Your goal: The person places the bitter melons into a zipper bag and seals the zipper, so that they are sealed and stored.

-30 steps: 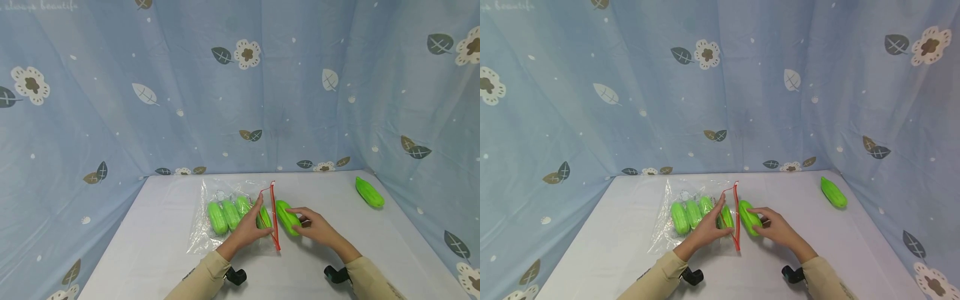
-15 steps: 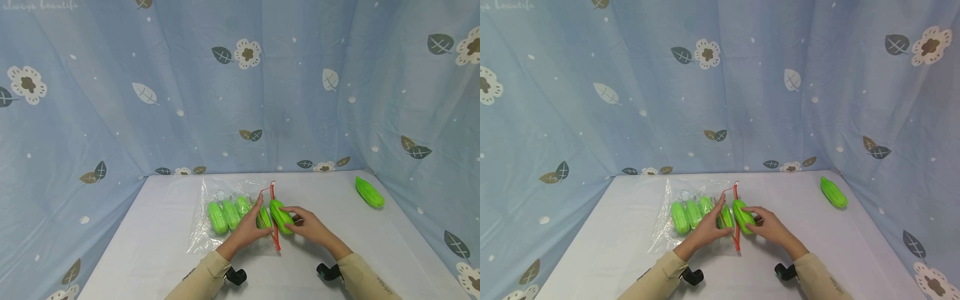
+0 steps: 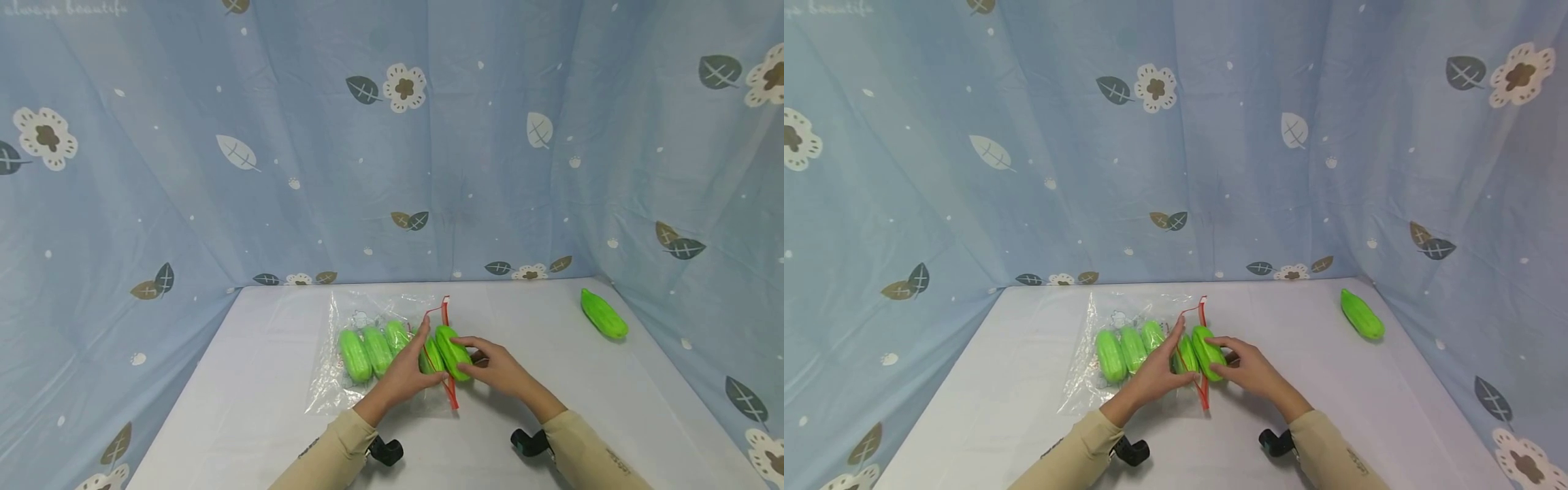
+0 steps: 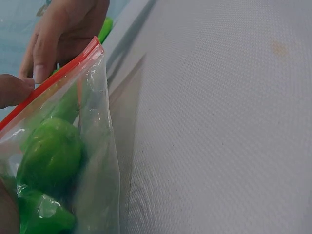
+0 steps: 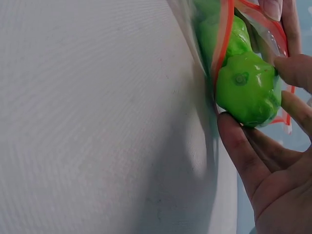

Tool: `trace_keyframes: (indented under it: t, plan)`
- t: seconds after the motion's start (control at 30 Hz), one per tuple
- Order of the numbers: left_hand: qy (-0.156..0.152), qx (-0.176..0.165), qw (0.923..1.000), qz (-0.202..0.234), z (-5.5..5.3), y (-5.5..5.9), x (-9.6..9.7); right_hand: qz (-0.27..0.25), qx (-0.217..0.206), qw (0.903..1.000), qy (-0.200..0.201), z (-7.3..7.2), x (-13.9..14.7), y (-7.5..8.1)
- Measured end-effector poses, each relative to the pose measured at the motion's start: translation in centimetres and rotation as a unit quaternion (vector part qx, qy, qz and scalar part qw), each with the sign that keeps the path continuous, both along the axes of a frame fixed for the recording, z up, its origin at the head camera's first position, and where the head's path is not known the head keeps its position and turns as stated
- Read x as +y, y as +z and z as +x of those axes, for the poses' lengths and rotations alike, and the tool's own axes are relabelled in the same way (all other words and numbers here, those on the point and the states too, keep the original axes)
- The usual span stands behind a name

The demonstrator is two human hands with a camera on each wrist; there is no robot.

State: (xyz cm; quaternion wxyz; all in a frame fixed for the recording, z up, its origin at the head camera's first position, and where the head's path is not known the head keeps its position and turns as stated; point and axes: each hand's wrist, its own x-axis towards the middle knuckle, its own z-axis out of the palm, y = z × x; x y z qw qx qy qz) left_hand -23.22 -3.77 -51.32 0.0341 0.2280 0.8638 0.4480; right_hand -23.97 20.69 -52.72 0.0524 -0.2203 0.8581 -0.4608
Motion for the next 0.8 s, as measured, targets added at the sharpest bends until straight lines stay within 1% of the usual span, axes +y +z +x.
trace_keyframes:
  t: [0.17,0.43,0.53,0.8]
  plan:
    - [0.001,-0.001,1.0000,-0.001,0.1,0.0,0.0,0.004,-0.015,0.9999,-0.006,0.0,-0.2,0.2]
    - [-0.002,0.002,1.0000,0.003,0.1,-0.4,0.0,0.004,-0.024,0.9996,-0.015,-0.2,-0.8,0.3]
    - [-0.003,-0.001,1.0000,0.006,0.1,-0.4,-0.1,0.003,-0.029,0.9994,-0.017,-0.3,-1.0,0.4]
    - [-0.008,0.000,0.9998,0.016,0.0,-0.3,-0.1,-0.007,-0.046,0.9989,-0.010,-0.5,-1.6,0.4]
